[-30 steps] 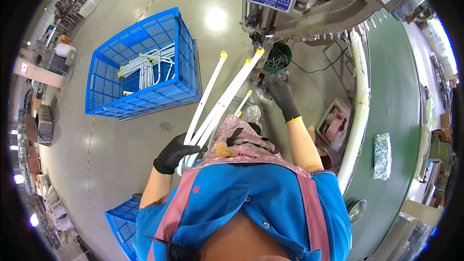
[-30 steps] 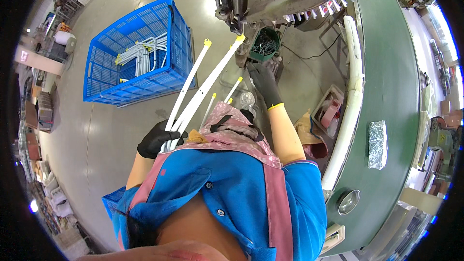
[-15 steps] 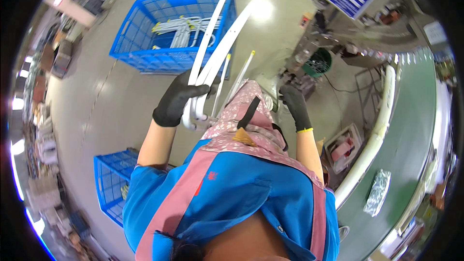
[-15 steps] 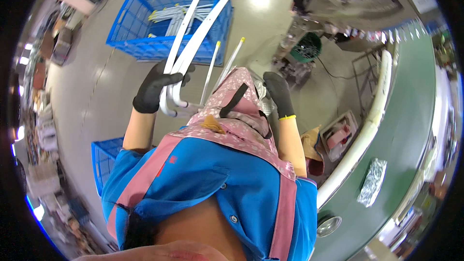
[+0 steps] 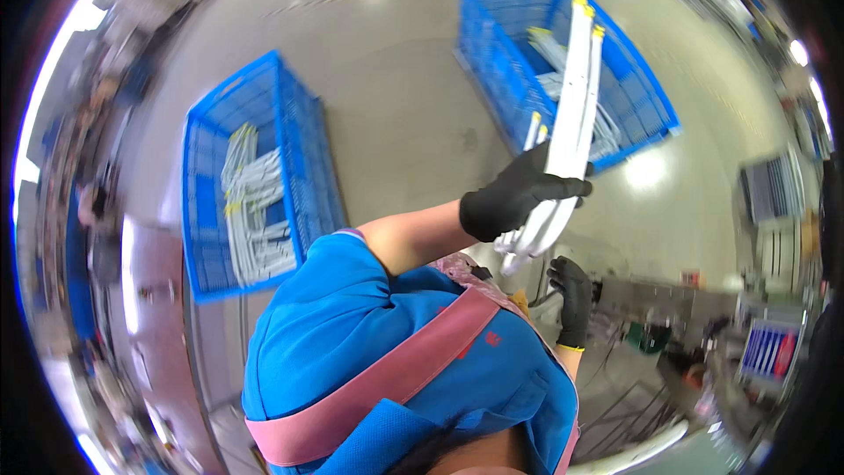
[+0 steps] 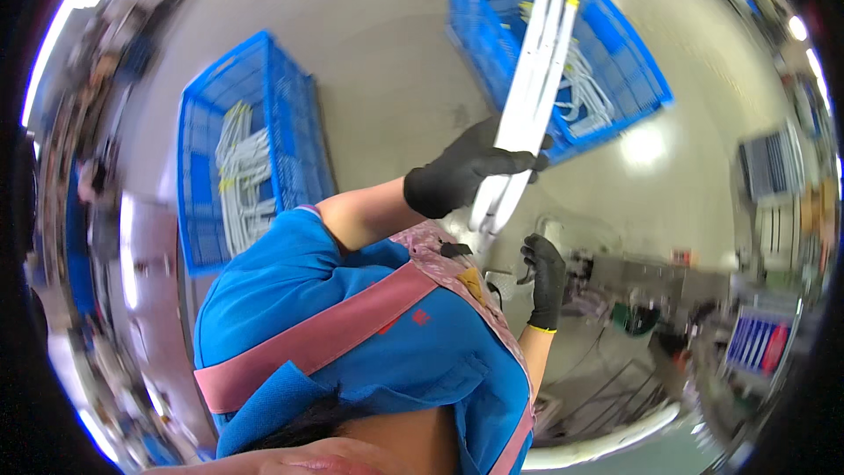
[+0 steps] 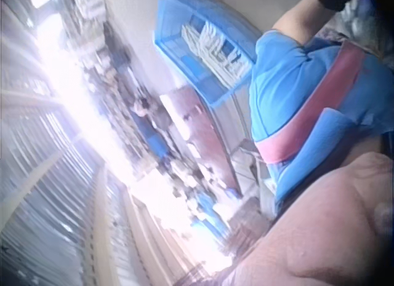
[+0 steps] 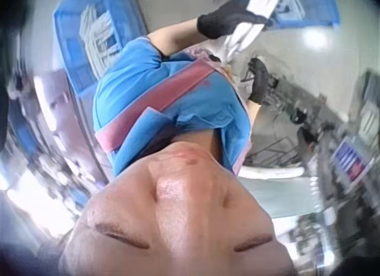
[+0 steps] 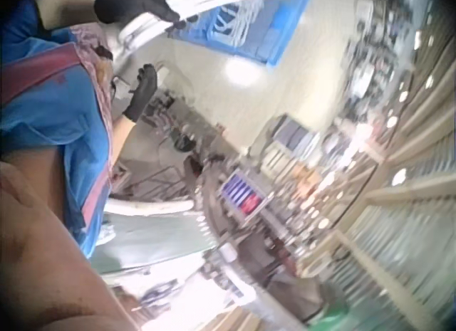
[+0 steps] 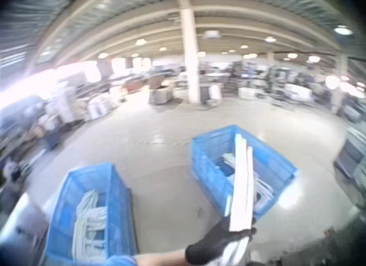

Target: The person repeatedly picks white poles with yellow tips from a blue crate, inserts them into a machine to attach small components, and returns them to the crate. The process is repeated multiple times throughout the clip.

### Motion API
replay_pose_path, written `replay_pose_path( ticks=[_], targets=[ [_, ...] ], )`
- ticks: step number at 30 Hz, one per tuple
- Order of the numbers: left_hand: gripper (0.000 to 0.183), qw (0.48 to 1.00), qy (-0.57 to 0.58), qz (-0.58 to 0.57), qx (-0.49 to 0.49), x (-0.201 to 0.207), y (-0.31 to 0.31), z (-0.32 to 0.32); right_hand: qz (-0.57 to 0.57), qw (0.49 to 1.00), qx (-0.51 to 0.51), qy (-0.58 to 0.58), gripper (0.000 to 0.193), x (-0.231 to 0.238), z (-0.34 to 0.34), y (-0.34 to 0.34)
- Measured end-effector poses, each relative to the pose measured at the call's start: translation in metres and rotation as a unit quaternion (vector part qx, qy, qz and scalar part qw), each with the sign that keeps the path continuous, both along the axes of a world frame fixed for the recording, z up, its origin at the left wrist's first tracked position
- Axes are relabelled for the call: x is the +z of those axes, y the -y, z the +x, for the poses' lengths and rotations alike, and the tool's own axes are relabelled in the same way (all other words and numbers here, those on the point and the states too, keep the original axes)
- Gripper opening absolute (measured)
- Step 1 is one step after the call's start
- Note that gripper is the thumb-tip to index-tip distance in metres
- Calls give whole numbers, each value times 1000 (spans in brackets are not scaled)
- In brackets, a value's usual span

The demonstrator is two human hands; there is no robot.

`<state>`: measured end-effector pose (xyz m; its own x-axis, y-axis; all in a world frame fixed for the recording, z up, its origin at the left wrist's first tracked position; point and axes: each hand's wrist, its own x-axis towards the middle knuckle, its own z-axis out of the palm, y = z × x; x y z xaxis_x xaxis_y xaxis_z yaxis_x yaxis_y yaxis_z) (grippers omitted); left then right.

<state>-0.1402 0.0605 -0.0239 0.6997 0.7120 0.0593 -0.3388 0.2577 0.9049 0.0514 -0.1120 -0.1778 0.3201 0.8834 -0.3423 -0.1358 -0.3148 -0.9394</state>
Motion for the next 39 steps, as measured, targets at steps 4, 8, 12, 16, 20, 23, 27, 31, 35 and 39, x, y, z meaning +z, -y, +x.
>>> replay_pose_path(
  ticks=[4,8,12,16,20,23,27,31,35,39],
  targets=[
    [42,995,62,-42,72,1,-13,-80,83,970,227,-5,43,9,-47,-87],
    [43,982,101,-71,141,6,-9,-163,28,888,450,-91,40,-16,-135,-135],
    [29,973,15,-22,228,16,7,-263,-118,813,523,-228,34,-47,-243,-147],
    [26,907,-58,136,394,19,36,-355,-15,762,625,-171,34,-30,-323,-165],
    [35,828,142,-140,523,27,75,-454,50,654,753,-56,44,1,-404,-196],
    [53,801,339,-32,493,42,119,-517,43,592,804,30,43,22,-448,-206],
    [71,725,427,12,540,45,176,-558,98,519,849,-3,39,32,-501,-198],
    [63,665,382,-6,642,24,218,-576,85,480,873,14,34,21,-536,-193],
    [57,626,348,-49,696,-15,238,-599,89,447,890,24,33,0,-554,-197],
    [47,587,372,-99,713,-49,245,-629,88,432,896,46,36,-11,-566,-204]
  ],
)
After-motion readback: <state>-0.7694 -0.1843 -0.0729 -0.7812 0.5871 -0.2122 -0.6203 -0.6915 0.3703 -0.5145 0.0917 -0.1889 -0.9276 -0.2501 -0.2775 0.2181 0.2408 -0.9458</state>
